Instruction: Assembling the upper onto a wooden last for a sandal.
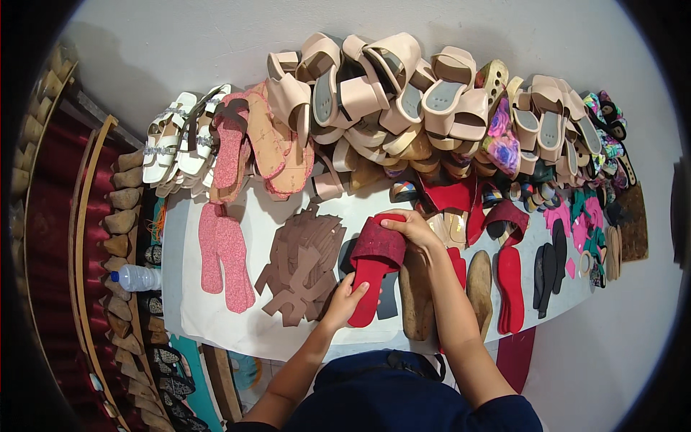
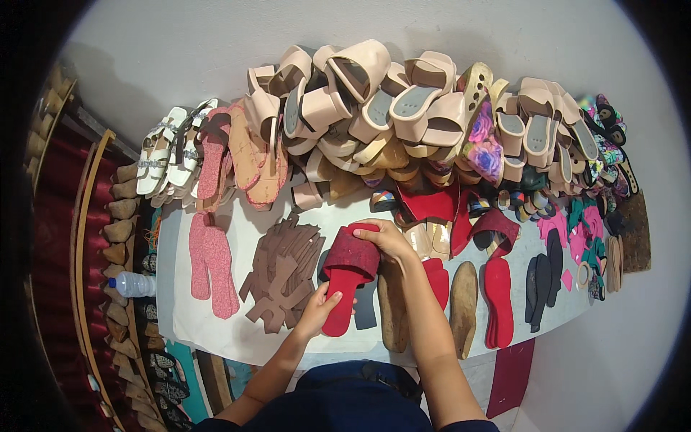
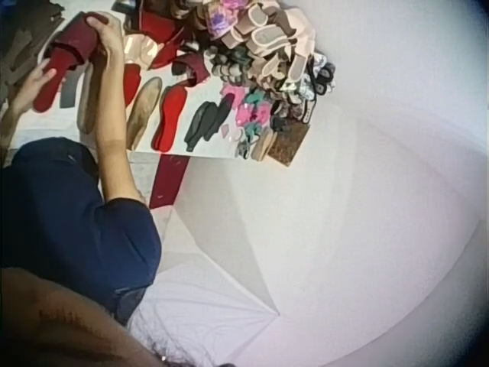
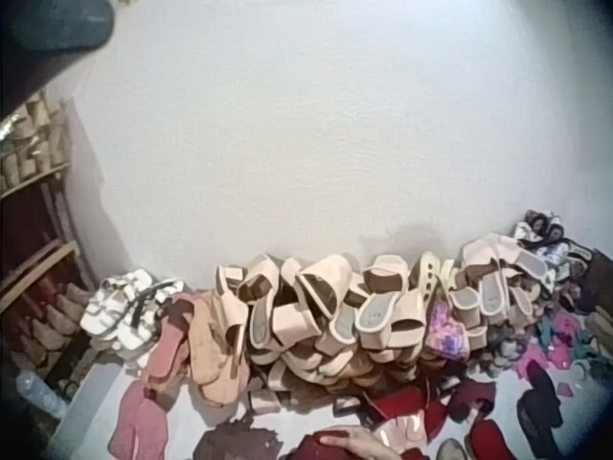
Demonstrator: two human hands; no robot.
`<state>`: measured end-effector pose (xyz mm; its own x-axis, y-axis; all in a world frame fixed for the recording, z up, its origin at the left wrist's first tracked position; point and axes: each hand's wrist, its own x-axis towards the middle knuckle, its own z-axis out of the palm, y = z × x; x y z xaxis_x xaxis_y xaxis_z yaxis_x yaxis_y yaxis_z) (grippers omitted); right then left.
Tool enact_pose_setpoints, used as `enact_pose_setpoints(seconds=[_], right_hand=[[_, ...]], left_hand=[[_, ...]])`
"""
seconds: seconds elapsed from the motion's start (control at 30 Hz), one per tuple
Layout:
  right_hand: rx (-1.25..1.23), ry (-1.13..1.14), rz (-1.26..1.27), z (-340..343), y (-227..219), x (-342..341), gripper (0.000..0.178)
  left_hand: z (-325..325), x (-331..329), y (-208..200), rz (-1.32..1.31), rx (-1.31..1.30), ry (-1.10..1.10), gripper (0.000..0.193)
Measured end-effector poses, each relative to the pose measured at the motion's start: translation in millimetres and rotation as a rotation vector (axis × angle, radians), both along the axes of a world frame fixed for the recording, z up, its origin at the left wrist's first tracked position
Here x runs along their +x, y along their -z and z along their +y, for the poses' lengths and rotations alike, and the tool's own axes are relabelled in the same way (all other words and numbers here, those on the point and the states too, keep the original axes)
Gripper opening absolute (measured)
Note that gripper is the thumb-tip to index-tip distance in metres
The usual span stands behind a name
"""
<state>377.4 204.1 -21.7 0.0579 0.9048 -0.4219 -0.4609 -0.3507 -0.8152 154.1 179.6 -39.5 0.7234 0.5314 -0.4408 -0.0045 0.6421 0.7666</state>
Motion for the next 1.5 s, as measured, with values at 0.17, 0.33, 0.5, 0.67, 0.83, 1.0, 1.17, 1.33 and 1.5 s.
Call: enact_pose_setpoints(seconds=[0.17, 0.33, 0.5, 0.67, 0.83, 1.0, 1.17, 1.33, 1.5], right_hand=[[0.015, 0.008, 0.001, 4, 0, 2, 0.025], [0.034, 0.008, -0.16, 10, 3, 0, 0.024], [0.428, 0.278, -1.355, 22, 7, 6, 0.033], [0.344, -0.047, -1.941, 30, 23, 28, 0.051], [0.251, -0.128, -1.893, 26, 15, 28, 0.035], [0.545, 0.115, -1.728, -15, -9, -6, 0.037], [0.571, 0.022, -1.641, -76, -10, -32, 0.027], [0.58, -0.219, -1.751, -128, -19, -63, 0.022], [0.592, -0.284, -1.91, -166, -4, -111, 0.018]], left_hand=[[8, -3, -3, -0.075, -0.164, 0.052, 0.032], [11, -10, -5, -0.191, -0.178, 0.158, 0.043], [13, -16, 3, -0.234, -0.254, 0.114, 0.047], [18, -22, 1, -0.232, -0.282, 0.066, 0.047], [17, -26, 2, -0.255, -0.304, 0.027, 0.046], [11, -32, -5, -0.23, -0.309, -0.029, 0.045], [1, -47, -3, -0.221, -0.222, -0.064, 0.044], [-14, -61, -6, -0.237, -0.219, -0.102, 0.043], [-29, -66, -5, -0.287, -0.234, -0.162, 0.042]])
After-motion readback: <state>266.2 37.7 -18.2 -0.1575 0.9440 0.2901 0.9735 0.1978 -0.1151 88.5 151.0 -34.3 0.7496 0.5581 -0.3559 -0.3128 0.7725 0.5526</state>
